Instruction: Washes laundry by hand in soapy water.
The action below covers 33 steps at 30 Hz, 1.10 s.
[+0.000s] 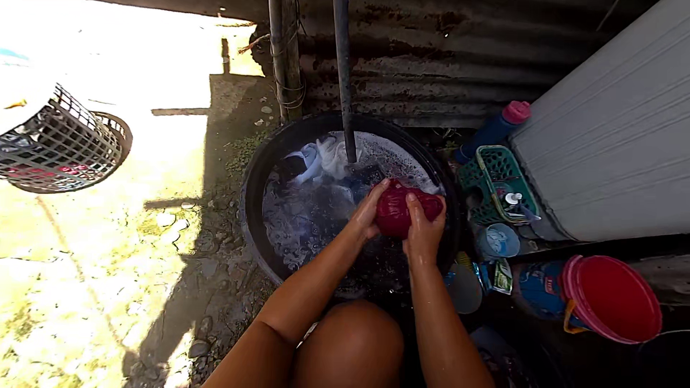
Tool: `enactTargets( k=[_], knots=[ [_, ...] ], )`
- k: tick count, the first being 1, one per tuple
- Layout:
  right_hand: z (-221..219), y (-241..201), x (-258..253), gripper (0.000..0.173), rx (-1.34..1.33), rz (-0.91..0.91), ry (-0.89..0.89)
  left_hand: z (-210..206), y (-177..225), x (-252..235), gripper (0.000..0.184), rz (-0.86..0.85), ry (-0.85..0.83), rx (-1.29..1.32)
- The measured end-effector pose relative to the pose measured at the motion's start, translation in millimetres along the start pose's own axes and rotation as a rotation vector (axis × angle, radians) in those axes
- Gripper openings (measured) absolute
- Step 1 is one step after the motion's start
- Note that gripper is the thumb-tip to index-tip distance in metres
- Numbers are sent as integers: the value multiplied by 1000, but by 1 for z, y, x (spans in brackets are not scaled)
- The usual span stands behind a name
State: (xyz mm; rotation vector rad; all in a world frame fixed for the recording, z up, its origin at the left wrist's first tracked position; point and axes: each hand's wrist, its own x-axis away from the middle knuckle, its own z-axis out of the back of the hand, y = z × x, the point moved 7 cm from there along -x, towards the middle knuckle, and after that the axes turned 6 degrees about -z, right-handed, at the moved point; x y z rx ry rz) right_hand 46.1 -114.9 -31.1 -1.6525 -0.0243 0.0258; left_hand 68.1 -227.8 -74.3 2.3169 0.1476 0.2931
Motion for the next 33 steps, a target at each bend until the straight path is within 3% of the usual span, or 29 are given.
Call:
enactTargets(
  k=[4, 6, 8, 10, 12, 14, 16, 18, 21, 23, 26, 29, 33],
  knots=[
    [7, 43, -3, 38, -200, -283, 97, 4, 14, -12, 32, -409, 10, -374],
    [7, 70, -2, 37, -251, -463, 33, 4, 7, -14, 25, -484, -48, -599],
    [16, 93, 5, 44, -216, -652, -78, -2, -8, -6, 23, -439, -165, -781],
    [39, 99, 7, 44, -110, -717, -108, -12, -31, -4, 24, -331, -400, -859],
    [84, 82, 5, 37, 16, -618, -6, -31, -55, -11, 31, -172, -653, -906],
    [145, 47, 7, 36, 165, -460, 125, -45, -75, -37, 39, -87, -748, -964],
    [211, 10, 26, 49, 436, -367, 115, -44, -82, -90, 49, -128, -565, -1061],
    [267, -3, 56, 53, 729, -410, 8, -38, -87, -143, 56, -214, -357, -1235],
    [328, 38, 103, 51, 982, -689, -253, -27, -130, -171, 66, -70, -359, -1503],
    [353, 79, 132, 51, 1069, -850, -432, -8, -149, -158, 60, 95, -390, -1657],
    [370, 97, 154, 49, 1121, -882, -376, 41, -153, -130, 48, 332, -418, -1737],
    [361, 78, 149, 49, 1064, -791, -244, 70, -130, -81, 43, 386, -387, -1622],
    [308, 36, 120, 44, 909, -620, -290, 68, -70, -49, 28, 87, -416, -1713]
  ],
)
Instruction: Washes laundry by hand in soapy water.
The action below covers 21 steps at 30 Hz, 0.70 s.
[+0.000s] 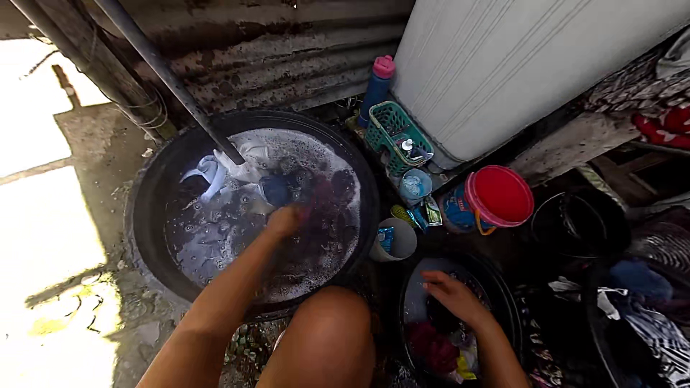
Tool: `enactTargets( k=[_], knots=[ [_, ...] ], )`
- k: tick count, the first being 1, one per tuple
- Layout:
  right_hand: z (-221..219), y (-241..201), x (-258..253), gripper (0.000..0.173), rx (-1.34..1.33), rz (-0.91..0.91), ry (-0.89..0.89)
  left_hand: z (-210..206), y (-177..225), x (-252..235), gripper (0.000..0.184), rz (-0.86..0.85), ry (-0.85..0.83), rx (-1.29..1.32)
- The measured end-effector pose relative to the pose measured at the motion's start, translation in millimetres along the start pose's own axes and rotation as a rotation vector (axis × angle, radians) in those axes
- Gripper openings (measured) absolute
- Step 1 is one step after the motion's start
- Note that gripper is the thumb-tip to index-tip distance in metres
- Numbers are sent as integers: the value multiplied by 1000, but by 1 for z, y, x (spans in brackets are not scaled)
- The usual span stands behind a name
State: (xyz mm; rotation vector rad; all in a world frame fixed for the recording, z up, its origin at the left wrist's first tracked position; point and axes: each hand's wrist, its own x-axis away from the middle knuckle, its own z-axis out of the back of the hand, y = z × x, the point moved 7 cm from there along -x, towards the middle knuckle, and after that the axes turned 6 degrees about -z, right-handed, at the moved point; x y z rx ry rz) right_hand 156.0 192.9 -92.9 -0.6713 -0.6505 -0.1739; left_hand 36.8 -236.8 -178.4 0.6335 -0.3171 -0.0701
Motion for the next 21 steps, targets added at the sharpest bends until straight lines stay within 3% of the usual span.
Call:
enactTargets(
  k=[3, 5, 9, 11, 13, 16, 19, 21],
  knots=[
    [1, -93, -12, 41, -34, 243, 13, 92, 67, 43, 22, -237, 198, 18],
    [-13, -160, -24, 42, -63, 367, 26, 157, 115, 75, 24, -427, 418, 40],
    [-48, -278, -37, 72, -335, 617, 22, 257, 183, 129, 32, -556, 704, 18],
    [-35, -313, -34, 48, -611, 681, 158, 288, 200, 147, 32, -600, 773, -57],
    [-3, -333, -27, 25, -747, 749, 302, 309, 198, 165, 35, -571, 822, -148],
    [54, -348, -7, 20, -810, 883, 398, 326, 159, 188, 45, -447, 848, -215],
    [83, -354, -2, 13, -952, 866, 308, 322, 103, 202, 46, -347, 819, -171],
    [76, -348, -18, 16, -974, 824, 242, 303, 67, 206, 43, -340, 788, -68]
  ],
)
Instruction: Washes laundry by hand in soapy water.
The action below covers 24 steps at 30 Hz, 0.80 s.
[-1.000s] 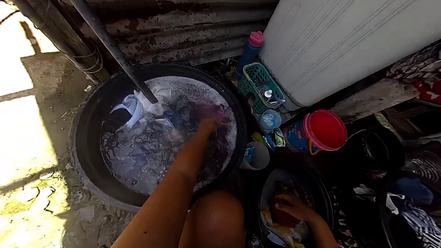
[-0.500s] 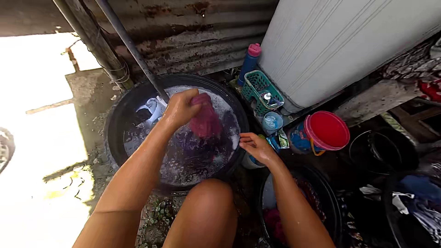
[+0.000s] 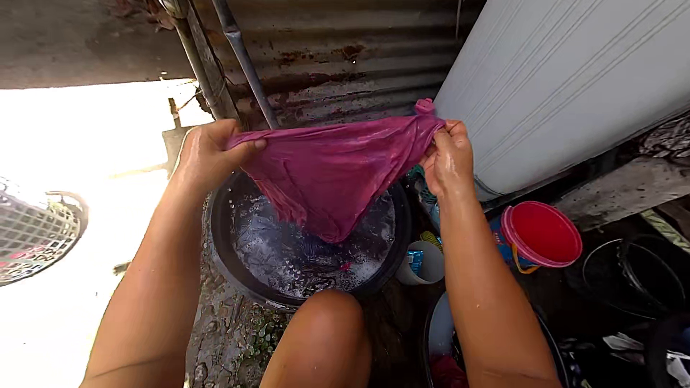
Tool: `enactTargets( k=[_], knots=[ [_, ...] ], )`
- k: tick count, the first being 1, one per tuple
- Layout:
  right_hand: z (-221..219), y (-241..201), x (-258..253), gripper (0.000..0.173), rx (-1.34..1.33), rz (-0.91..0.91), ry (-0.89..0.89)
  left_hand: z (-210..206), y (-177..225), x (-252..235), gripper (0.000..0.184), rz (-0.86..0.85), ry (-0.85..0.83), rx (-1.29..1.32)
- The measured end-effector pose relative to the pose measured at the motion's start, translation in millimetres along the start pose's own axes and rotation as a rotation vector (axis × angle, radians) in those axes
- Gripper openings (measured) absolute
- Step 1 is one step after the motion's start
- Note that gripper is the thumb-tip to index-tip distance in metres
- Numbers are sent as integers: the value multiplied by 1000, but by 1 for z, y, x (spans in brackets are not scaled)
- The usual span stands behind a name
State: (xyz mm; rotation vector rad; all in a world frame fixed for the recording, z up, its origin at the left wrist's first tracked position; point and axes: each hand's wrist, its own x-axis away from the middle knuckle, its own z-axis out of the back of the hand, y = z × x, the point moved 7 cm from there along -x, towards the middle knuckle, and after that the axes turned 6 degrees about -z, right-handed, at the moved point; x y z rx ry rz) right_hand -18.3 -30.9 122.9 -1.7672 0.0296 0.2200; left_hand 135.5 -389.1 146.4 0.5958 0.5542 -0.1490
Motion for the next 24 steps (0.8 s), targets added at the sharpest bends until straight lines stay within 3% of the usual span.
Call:
enactTargets(
  k=[2, 4, 7, 10, 12, 14, 16, 18, 22, 24],
  knots=[
    [3, 36, -3, 24, 73, -69, -33, -23, -31, 34, 35, 61, -39, 194],
    [6, 76, -3, 28, 311, -117, -62, -61, -65, 71, 23, 226, -132, 338],
    [0, 146, 9, 36, 784, -250, -219, -141, -101, 124, 22, 563, -495, 258],
    [-9, 236, 46, 41, 999, -543, -438, -232, -101, 156, 67, 645, -792, 196],
    [-9, 296, 76, 70, 1035, -772, -587, -284, -92, 169, 93, 605, -997, 202],
    [-11, 330, 106, 100, 1104, -909, -666, -317, -97, 173, 105, 577, -1135, 124],
    [-17, 342, 128, 93, 1194, -959, -689, -342, -112, 178, 87, 547, -1207, 45],
    [-31, 336, 149, 67, 1334, -977, -755, -356, -114, 189, 57, 582, -1200, -40],
    [-48, 324, 162, 52, 1387, -924, -780, -329, -99, 196, 54, 736, -1001, -98],
    [-45, 314, 148, 46, 1280, -889, -746, -308, -96, 175, 50, 686, -1049, -124]
  ],
)
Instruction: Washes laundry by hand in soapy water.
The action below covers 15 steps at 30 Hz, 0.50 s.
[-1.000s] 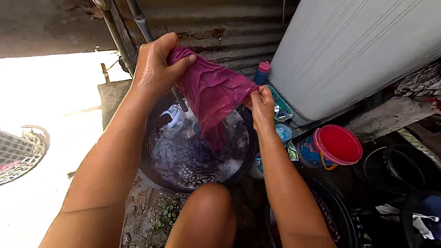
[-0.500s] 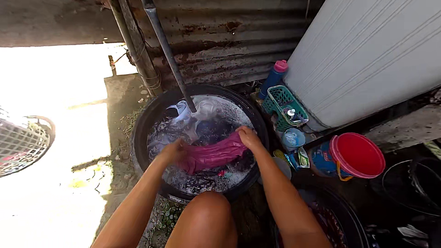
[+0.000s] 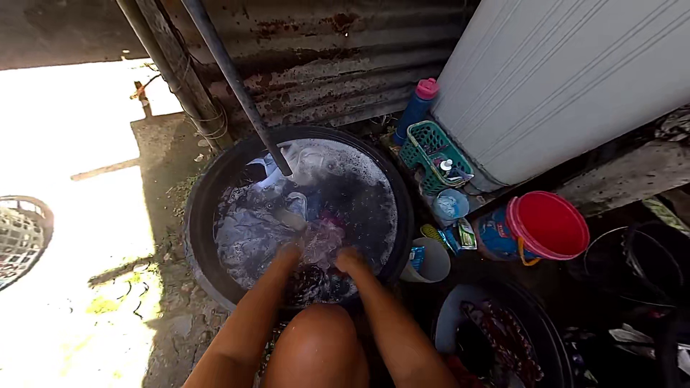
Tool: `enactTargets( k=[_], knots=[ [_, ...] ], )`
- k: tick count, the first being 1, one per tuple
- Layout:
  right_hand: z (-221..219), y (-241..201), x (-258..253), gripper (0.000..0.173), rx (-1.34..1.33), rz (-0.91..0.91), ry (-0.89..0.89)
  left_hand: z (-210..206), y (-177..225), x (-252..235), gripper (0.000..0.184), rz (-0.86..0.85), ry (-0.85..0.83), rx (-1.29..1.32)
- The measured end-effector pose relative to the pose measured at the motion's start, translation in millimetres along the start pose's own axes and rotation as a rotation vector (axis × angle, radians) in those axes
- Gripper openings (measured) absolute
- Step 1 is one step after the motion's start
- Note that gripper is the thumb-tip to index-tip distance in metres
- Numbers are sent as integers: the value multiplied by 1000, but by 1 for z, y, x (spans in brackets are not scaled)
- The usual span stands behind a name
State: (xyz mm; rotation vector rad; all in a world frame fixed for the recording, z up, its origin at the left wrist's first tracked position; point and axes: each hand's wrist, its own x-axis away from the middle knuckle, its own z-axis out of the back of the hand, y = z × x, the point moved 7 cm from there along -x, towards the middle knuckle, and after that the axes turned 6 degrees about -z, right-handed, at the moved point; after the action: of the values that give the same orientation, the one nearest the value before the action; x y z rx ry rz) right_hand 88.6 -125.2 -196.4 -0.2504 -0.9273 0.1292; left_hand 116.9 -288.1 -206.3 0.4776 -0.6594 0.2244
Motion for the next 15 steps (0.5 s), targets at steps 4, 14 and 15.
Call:
enactTargets(
  k=[4, 14, 15],
  knots=[
    [70, -11, 45, 41, -457, 207, 147, 54, 18, 7, 42, -138, 171, -46],
    [224, -21, 229, 27, -578, 983, 538, 174, 40, 76, 3, -852, 333, 797],
    [230, -23, 228, 33, -440, 917, 558, 198, 50, 98, 9, -956, 349, 857]
  ],
)
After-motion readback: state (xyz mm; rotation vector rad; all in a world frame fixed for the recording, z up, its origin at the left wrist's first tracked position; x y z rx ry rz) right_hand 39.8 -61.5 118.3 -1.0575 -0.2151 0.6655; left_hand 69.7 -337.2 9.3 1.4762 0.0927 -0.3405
